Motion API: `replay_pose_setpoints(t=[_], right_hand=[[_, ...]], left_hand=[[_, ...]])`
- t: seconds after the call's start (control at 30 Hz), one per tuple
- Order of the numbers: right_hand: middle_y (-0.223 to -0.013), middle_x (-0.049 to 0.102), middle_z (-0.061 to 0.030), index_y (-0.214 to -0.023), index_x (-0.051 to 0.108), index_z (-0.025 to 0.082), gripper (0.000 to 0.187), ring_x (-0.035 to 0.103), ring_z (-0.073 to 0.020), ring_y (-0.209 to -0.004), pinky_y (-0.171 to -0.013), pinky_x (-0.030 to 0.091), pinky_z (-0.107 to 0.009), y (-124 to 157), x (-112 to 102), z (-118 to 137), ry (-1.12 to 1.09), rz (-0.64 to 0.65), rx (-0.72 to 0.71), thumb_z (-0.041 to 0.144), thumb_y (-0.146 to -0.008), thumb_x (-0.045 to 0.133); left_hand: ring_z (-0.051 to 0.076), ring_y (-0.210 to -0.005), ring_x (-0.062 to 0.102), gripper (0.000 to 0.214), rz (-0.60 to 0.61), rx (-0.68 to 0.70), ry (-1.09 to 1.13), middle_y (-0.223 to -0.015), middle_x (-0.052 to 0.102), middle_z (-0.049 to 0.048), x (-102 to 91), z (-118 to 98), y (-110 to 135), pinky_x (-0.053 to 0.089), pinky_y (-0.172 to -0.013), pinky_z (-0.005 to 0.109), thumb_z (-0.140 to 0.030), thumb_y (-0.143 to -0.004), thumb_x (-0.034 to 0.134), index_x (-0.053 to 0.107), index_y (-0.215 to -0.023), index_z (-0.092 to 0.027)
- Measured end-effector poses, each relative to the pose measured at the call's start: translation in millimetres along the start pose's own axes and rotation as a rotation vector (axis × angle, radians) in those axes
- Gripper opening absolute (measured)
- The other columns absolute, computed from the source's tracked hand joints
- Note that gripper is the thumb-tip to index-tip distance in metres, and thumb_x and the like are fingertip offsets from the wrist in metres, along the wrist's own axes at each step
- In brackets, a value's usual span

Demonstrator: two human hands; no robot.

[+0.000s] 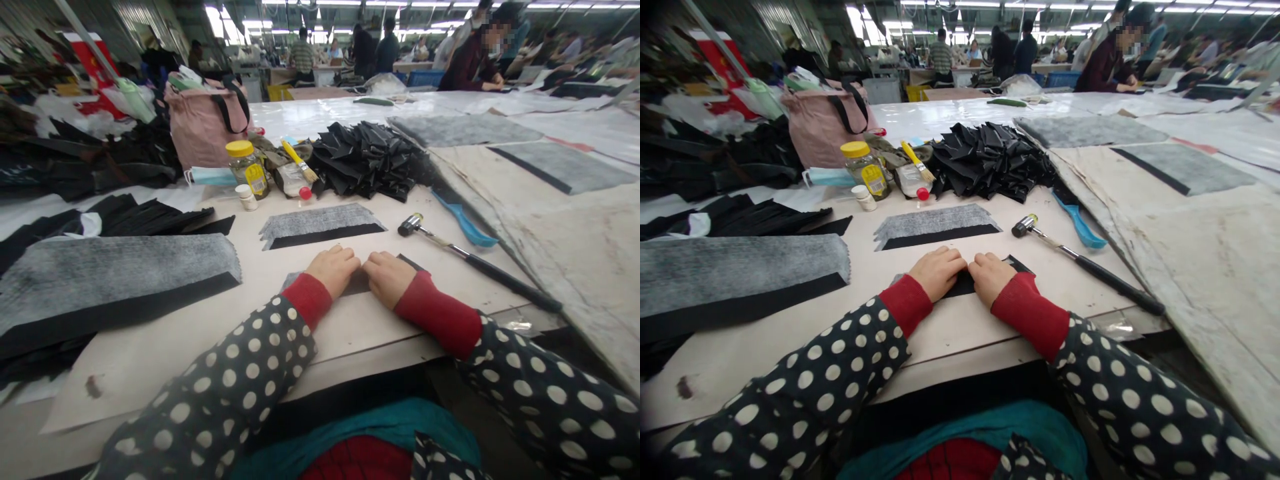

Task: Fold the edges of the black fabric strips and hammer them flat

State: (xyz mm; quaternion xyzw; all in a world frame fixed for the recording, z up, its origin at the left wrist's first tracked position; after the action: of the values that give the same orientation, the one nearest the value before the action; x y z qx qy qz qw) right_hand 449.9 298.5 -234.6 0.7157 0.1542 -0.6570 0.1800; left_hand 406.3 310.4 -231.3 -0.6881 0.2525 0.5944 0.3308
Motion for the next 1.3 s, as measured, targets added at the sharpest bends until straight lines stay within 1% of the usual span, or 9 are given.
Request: replay_pose_setpoints(t=[0.13, 0.3, 0.47, 0.6, 0.7, 0.93, 1.07, 1.2, 1.3], right_hand=[[-0.086, 0.056, -0.0117, -0.085, 0.061, 0.011, 0.026, 0.049, -0.0223, -0.083, -0.078, 0.036, -0.031, 1.5, -4.2, 5.7, 0.028, -0.022, 0.012, 0.025, -0.085, 0.039], [-0.087, 0.056, -0.0112, -0.084, 0.060, 0.012, 0.027, 0.048, -0.0212, -0.083, -0.078, 0.036, -0.031, 0.8, -2.6, -0.8, -0.009, -0.096, 0.062, 0.032, -0.085, 0.042], [-0.093, 0.056, -0.0102, -0.093, 0.059, 0.011, 0.020, 0.048, -0.0208, -0.088, -0.082, 0.036, -0.031, -4.0, 1.1, -0.9, -0.171, -0.148, 0.064, 0.022, -0.081, 0.047], [-0.099, 0.055, -0.0097, -0.102, 0.057, 0.011, 0.031, 0.047, -0.0189, -0.093, -0.085, 0.035, -0.028, -11.3, 2.3, 7.6, -0.289, -0.130, 0.022, 0.007, -0.074, 0.044], [-0.096, 0.055, -0.0088, -0.099, 0.059, 0.012, 0.034, 0.048, -0.0180, -0.090, -0.085, 0.035, -0.027, -14.2, 0.4, 13.4, -0.296, -0.129, -0.004, 0.003, -0.072, 0.042], [-0.085, 0.055, -0.0106, -0.087, 0.061, 0.010, 0.021, 0.047, -0.0215, -0.082, -0.079, 0.035, -0.031, -14.2, 2.3, 31.4, -0.048, -0.077, -0.081, 0.010, -0.077, 0.042], [-0.084, 0.055, -0.0105, -0.083, 0.061, 0.012, 0.025, 0.047, -0.0211, -0.081, -0.078, 0.035, -0.032, -14.2, -2.3, 33.6, -0.031, -0.107, -0.059, 0.025, -0.085, 0.040], [-0.087, 0.056, -0.0104, -0.083, 0.061, 0.012, 0.025, 0.048, -0.0212, -0.084, -0.079, 0.036, -0.031, -13.7, -4.2, 30.1, -0.065, -0.105, -0.011, 0.029, -0.085, 0.042], [-0.089, 0.056, -0.0106, -0.089, 0.061, 0.012, 0.023, 0.048, -0.0214, -0.086, -0.080, 0.036, -0.031, -15.1, -4.0, 28.7, -0.120, -0.110, 0.009, 0.026, -0.083, 0.044]], left_hand=[[0.017, -0.087, 0.049, 0.022, -0.005, -0.018, 0.203, -0.092, 0.055, 0.0046, 1.9, 19.8, 10.7, 0.042, -0.080, 0.031, -0.016, -0.083, 0.043, 0.060, -0.097, -0.020], [0.014, -0.083, 0.053, 0.022, -0.084, -0.157, 0.439, -0.086, 0.057, 0.0039, -0.2, 53.0, 31.2, 0.043, -0.079, 0.026, -0.013, -0.077, 0.051, 0.061, -0.096, -0.015], [0.015, -0.081, 0.054, 0.024, -0.139, -0.192, 0.455, -0.083, 0.059, 0.0026, -3.2, 50.8, 35.1, 0.043, -0.078, 0.027, -0.006, -0.071, 0.050, 0.064, -0.087, -0.016], [0.015, -0.079, 0.053, 0.025, -0.159, -0.198, 0.444, -0.081, 0.058, 0.0020, -2.9, 49.3, 33.6, 0.043, -0.077, 0.028, -0.004, -0.068, 0.049, 0.064, -0.084, -0.016], [0.016, -0.081, 0.053, 0.025, -0.157, -0.181, 0.423, -0.081, 0.058, 0.0014, -1.9, 48.2, 34.3, 0.042, -0.078, 0.028, -0.005, -0.068, 0.049, 0.064, -0.083, -0.018], [0.017, -0.086, 0.052, 0.025, -0.090, -0.126, 0.301, -0.089, 0.058, 0.0034, -0.2, 40.7, 33.7, 0.042, -0.082, 0.030, -0.006, -0.072, 0.046, 0.064, -0.084, -0.018], [0.015, -0.087, 0.053, 0.027, -0.057, -0.073, 0.410, -0.089, 0.059, 0.0030, -2.2, 48.1, 39.5, 0.042, -0.084, 0.028, -0.007, -0.075, 0.045, 0.064, -0.091, -0.018], [0.014, -0.086, 0.055, 0.026, -0.083, -0.185, 0.517, -0.089, 0.060, 0.0032, -5.9, 69.6, 55.7, 0.043, -0.083, 0.027, -0.007, -0.073, 0.049, 0.062, -0.094, -0.015], [0.014, -0.082, 0.055, 0.025, -0.116, -0.243, 0.502, -0.085, 0.060, 0.0026, -9.0, 74.2, 62.9, 0.044, -0.080, 0.027, -0.004, -0.070, 0.050, 0.064, -0.088, -0.014]])
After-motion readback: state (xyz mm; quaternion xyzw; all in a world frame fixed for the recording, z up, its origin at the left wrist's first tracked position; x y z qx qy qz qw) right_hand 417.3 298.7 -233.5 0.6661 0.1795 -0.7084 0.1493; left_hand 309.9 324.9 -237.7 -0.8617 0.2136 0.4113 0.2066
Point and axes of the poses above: each hand's wrist, its own y-axis away from the middle knuckle, its own x-axis out of the palm, z = x × y, the point moved 9 cm from there along -y, towards the middle knuckle
